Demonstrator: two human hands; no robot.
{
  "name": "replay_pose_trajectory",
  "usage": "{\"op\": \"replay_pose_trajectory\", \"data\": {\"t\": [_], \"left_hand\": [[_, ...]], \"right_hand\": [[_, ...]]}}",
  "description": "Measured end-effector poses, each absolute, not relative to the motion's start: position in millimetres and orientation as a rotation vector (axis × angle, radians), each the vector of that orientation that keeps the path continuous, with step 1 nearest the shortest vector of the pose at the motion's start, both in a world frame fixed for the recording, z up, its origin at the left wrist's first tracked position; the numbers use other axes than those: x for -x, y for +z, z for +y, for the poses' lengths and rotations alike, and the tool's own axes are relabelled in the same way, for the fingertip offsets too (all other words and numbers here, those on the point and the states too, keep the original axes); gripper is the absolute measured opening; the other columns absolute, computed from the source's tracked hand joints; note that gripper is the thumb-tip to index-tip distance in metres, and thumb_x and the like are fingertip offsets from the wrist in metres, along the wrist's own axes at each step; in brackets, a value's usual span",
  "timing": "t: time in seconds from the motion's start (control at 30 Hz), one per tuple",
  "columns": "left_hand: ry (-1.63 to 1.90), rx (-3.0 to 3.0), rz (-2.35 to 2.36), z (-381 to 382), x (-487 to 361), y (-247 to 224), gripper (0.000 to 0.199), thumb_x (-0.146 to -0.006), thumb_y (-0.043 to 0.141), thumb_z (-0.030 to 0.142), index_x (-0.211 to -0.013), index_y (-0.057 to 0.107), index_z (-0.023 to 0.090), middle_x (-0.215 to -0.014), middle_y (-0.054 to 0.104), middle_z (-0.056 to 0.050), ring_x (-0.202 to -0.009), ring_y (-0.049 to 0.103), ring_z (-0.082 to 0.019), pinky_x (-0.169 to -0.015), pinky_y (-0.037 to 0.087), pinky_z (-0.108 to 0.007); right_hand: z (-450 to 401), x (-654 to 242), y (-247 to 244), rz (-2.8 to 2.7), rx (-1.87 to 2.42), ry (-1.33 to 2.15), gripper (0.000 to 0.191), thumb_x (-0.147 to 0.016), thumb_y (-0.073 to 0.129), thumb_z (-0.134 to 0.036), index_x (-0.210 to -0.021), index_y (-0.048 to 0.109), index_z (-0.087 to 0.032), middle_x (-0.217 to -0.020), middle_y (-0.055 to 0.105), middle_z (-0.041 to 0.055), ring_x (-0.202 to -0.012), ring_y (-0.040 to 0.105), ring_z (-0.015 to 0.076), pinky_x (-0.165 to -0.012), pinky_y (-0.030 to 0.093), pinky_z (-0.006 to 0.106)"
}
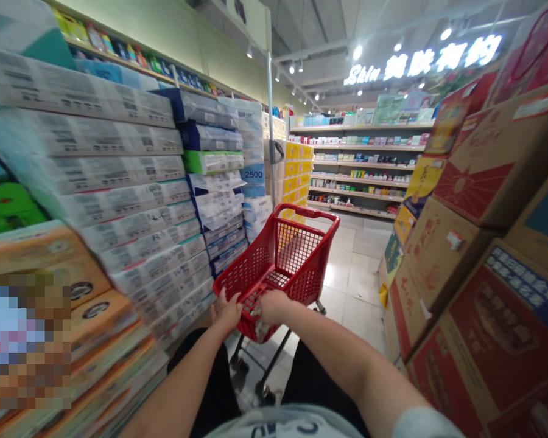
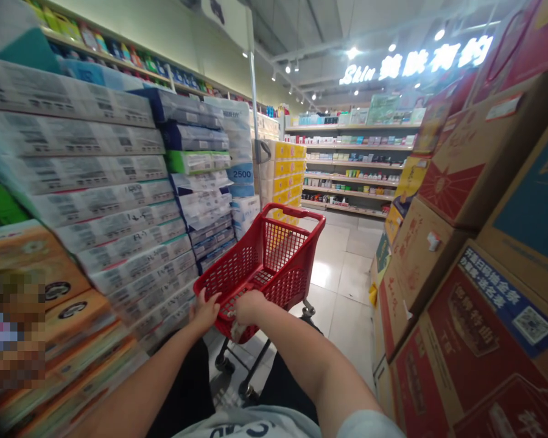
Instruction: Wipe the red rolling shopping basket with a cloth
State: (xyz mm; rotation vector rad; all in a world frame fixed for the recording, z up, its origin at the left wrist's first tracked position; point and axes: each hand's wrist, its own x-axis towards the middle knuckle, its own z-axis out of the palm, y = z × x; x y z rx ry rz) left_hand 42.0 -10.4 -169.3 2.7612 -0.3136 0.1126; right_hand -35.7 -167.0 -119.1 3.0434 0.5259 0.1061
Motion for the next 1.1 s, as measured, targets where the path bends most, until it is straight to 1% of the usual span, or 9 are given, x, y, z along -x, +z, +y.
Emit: {"op": "replay_pose_trajectory", "data": {"t": [0.07,0.2,0.27,0.4,0.47,0.6,0.8,0.97,1.1], "left_hand": [[0.063,-2.759,-0.320,-11.0,-38.3,-164.6,0.044,-0.092,0.038,0.021,-0.134,0.052,0.021,-0.156,0.017,-0.015,-0.145,0.022,-0.027,-0.115,0.020,-0.054],[0.025,-2.733,-0.339,-10.0,-35.6,-162.7,0.046,-0.092,0.035,0.019,-0.135,0.050,0.021,-0.157,0.014,-0.015,-0.145,0.021,-0.026,-0.115,0.020,-0.054],[0.031,-2.734,-0.344,-9.3,-35.6,-163.6,0.046,-0.091,0.037,0.019,-0.134,0.052,0.022,-0.156,0.016,-0.014,-0.145,0.021,-0.026,-0.116,0.020,-0.054],[0.045,-2.741,-0.345,-8.2,-36.0,-163.3,0.045,-0.090,0.039,0.020,-0.131,0.055,0.024,-0.156,0.021,-0.012,-0.143,0.025,-0.027,-0.115,0.021,-0.054],[0.056,-2.740,-0.336,-7.8,-35.9,-162.9,0.044,-0.089,0.039,0.020,-0.130,0.056,0.025,-0.155,0.024,-0.010,-0.142,0.028,-0.027,-0.115,0.021,-0.054],[0.087,-2.737,-0.299,-7.5,-35.0,-163.8,0.044,-0.088,0.040,0.019,-0.128,0.058,0.027,-0.154,0.027,-0.008,-0.142,0.028,-0.026,-0.116,0.021,-0.053],[0.069,-2.732,-0.310,-4.1,-34.6,-163.2,0.043,-0.088,0.040,0.019,-0.125,0.060,0.028,-0.155,0.025,-0.008,-0.142,0.029,-0.026,-0.116,0.021,-0.053],[0.125,-2.707,-0.338,0.4,-45.0,-175.6,0.042,-0.088,0.039,0.020,-0.124,0.060,0.027,-0.154,0.025,-0.008,-0.140,0.031,-0.027,-0.114,0.025,-0.055],[0.228,-2.654,-0.359,-1.2,-61.0,-194.4,0.039,-0.086,0.043,0.021,-0.120,0.063,0.025,-0.150,0.031,-0.008,-0.139,0.033,-0.027,-0.112,0.033,-0.046]], "right_hand": [[-169.7,38.9,-119.7,0.549,-3.054,0.121,0.016,-0.076,0.067,-0.033,-0.083,0.070,-0.018,-0.082,0.068,0.0072,-0.079,0.062,0.0241,-0.081,0.048,0.038],[-170.3,58.5,-136.1,0.535,-3.086,0.460,0.030,-0.088,0.051,-0.023,-0.115,0.063,-0.017,-0.109,0.065,0.0109,-0.108,0.055,0.0256,-0.100,0.037,0.042],[-171.3,57.9,-138.8,0.519,-3.106,0.440,0.024,-0.086,0.054,-0.024,-0.106,0.067,-0.017,-0.102,0.067,0.0096,-0.102,0.057,0.0247,-0.096,0.040,0.039],[-182.4,41.1,-126.7,0.581,-3.128,0.244,0.018,-0.065,0.077,-0.031,-0.080,0.071,-0.023,-0.074,0.067,0.0015,-0.076,0.061,0.0211,-0.076,0.045,0.030],[-189.8,41.0,-122.1,0.539,-3.139,0.274,0.021,-0.067,0.076,-0.032,-0.085,0.071,-0.023,-0.081,0.068,0.0026,-0.081,0.061,0.0220,-0.080,0.044,0.032],[-194.3,54.2,-123.9,0.379,-3.134,0.422,0.022,-0.088,0.054,-0.025,-0.105,0.065,-0.017,-0.106,0.065,0.0105,-0.103,0.055,0.0245,-0.096,0.037,0.039],[-190.6,49.0,-122.3,0.424,-3.129,0.255,0.012,-0.074,0.069,-0.025,-0.084,0.070,-0.018,-0.087,0.068,0.0079,-0.088,0.060,0.0238,-0.084,0.043,0.035],[-186.1,56.2,-117.8,0.333,-3.074,0.284,0.028,-0.088,0.051,-0.021,-0.113,0.063,-0.016,-0.113,0.063,0.0125,-0.109,0.053,0.0254,-0.101,0.036,0.042],[-182.5,42.9,-111.1,0.301,-3.012,0.070,0.020,-0.067,0.074,-0.025,-0.085,0.069,-0.018,-0.091,0.069,0.0080,-0.091,0.062,0.0245,-0.084,0.048,0.036]]}}
